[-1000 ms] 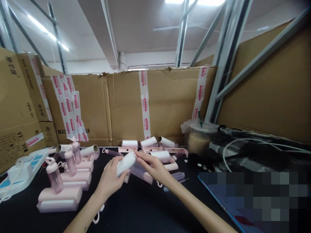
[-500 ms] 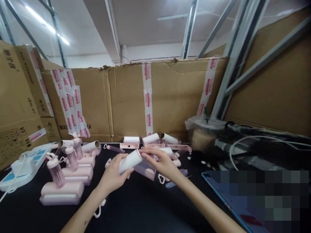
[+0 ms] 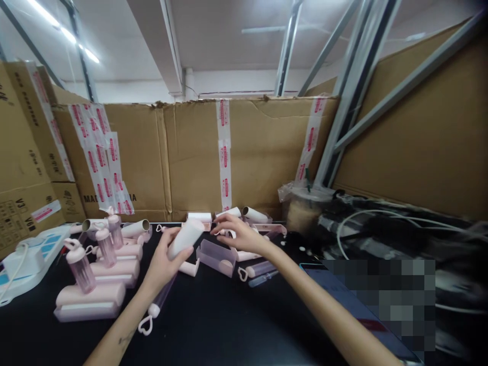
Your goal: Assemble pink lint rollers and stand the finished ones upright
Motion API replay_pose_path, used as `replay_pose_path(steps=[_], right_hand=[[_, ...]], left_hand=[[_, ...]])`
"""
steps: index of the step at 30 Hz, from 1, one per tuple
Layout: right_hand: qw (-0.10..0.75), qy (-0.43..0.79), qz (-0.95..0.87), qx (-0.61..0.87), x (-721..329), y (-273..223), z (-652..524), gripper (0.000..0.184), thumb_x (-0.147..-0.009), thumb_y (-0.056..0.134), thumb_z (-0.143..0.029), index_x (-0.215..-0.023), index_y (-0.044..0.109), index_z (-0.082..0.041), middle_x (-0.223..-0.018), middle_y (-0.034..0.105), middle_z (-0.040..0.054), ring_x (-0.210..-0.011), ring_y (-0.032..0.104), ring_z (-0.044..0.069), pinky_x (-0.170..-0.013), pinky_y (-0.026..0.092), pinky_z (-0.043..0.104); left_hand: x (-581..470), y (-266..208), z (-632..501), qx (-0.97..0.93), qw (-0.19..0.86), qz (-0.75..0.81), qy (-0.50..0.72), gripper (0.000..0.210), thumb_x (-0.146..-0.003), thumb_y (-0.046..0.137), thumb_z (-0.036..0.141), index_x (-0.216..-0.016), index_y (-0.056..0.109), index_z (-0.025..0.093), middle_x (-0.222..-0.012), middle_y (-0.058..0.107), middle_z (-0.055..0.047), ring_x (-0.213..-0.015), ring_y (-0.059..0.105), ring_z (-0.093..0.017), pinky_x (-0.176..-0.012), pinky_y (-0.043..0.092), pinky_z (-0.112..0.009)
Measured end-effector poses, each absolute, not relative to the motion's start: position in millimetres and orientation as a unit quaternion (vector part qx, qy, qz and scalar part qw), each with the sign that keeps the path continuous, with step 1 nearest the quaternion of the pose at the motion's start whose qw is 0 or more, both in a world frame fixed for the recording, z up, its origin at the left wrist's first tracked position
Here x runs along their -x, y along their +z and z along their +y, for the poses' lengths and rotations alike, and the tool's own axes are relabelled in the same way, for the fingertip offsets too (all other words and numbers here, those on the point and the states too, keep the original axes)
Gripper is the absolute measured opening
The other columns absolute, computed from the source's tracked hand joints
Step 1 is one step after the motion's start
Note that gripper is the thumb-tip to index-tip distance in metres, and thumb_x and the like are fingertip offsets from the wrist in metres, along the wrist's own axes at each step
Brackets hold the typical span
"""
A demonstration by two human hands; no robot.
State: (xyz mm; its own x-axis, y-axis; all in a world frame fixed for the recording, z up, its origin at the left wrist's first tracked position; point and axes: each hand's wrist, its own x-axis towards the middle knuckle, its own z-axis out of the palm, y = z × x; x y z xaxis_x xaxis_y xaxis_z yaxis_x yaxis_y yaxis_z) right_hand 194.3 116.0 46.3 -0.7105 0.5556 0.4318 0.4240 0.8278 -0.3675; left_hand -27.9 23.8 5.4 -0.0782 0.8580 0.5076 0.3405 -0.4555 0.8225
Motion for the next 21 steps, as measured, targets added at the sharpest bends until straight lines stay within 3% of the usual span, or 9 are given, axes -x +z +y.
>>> replay_pose_path(steps=[4, 8, 10, 14, 18, 20, 21], right_hand=[[0.007, 0.092, -0.959, 0.267, -189, 45, 135, 0.021, -0.058, 0.072, -0.019, -0.078, 0.072, -0.024, -0.119, 0.053, 0.0040, -0.113, 0.047, 0.026, -0.096, 0.036, 0.038], [-0.016, 0.099, -0.962, 0.256, -178, 31, 137, 0.019, -0.051, 0.074, -0.012, -0.068, 0.070, -0.019, -0.110, 0.058, 0.0062, -0.110, 0.050, 0.027, -0.091, 0.040, 0.036], [-0.002, 0.096, -0.964, 0.248, -180, 30, 136, 0.016, -0.053, 0.073, -0.011, -0.067, 0.068, -0.017, -0.118, 0.054, 0.0074, -0.114, 0.046, 0.028, -0.094, 0.038, 0.037], [0.136, 0.151, -0.942, 0.267, -188, 33, 130, 0.015, -0.068, 0.067, -0.025, -0.081, 0.064, -0.018, -0.116, 0.056, 0.0076, -0.111, 0.049, 0.025, -0.094, 0.038, 0.038], [0.395, 0.312, -0.806, 0.311, -178, 19, 110, 0.036, -0.088, 0.039, -0.043, -0.111, 0.055, -0.019, -0.095, 0.063, 0.0071, -0.093, 0.059, 0.021, -0.077, 0.050, 0.037], [0.482, 0.369, -0.736, 0.300, -165, 8, 94, 0.042, -0.088, 0.041, -0.045, -0.120, 0.050, -0.021, -0.110, 0.060, 0.0086, -0.101, 0.057, 0.022, -0.085, 0.047, 0.039], [0.496, 0.376, -0.727, 0.290, -158, 2, 86, 0.044, -0.087, 0.043, -0.044, -0.124, 0.048, -0.021, -0.120, 0.056, 0.0088, -0.112, 0.051, 0.022, -0.096, 0.040, 0.040]], left_hand=[[26, 12, 18, -0.510, 0.462, 0.401, 0.605, 0.041, -0.075, 0.055, 0.043, -0.105, 0.050, 0.015, -0.090, 0.062, -0.006, -0.083, 0.059, -0.020, -0.065, 0.045, -0.025], [20, 11, 18, -0.420, 0.575, 0.323, 0.623, 0.040, -0.077, 0.054, 0.036, -0.112, 0.043, 0.021, -0.087, 0.061, -0.002, -0.076, 0.061, -0.015, -0.062, 0.047, -0.023], [19, 11, 22, -0.402, 0.586, 0.298, 0.638, 0.039, -0.076, 0.057, 0.032, -0.111, 0.041, 0.024, -0.085, 0.060, 0.001, -0.070, 0.061, -0.012, -0.061, 0.048, -0.023], [18, 6, 28, -0.364, 0.582, 0.306, 0.660, 0.047, -0.072, 0.066, 0.025, -0.109, 0.037, 0.024, -0.087, 0.062, 0.000, -0.067, 0.064, -0.014, -0.065, 0.053, -0.030], [11, -2, 30, -0.344, 0.553, 0.303, 0.696, 0.059, -0.071, 0.069, 0.018, -0.117, 0.033, 0.027, -0.095, 0.064, -0.004, -0.074, 0.067, -0.018, -0.068, 0.055, -0.035], [7, -6, 31, -0.347, 0.543, 0.289, 0.708, 0.059, -0.074, 0.067, 0.019, -0.121, 0.033, 0.027, -0.101, 0.063, -0.007, -0.080, 0.067, -0.020, -0.071, 0.055, -0.035], [6, -8, 32, -0.347, 0.538, 0.284, 0.713, 0.059, -0.075, 0.066, 0.020, -0.123, 0.033, 0.027, -0.104, 0.063, -0.008, -0.083, 0.066, -0.020, -0.073, 0.055, -0.035]])
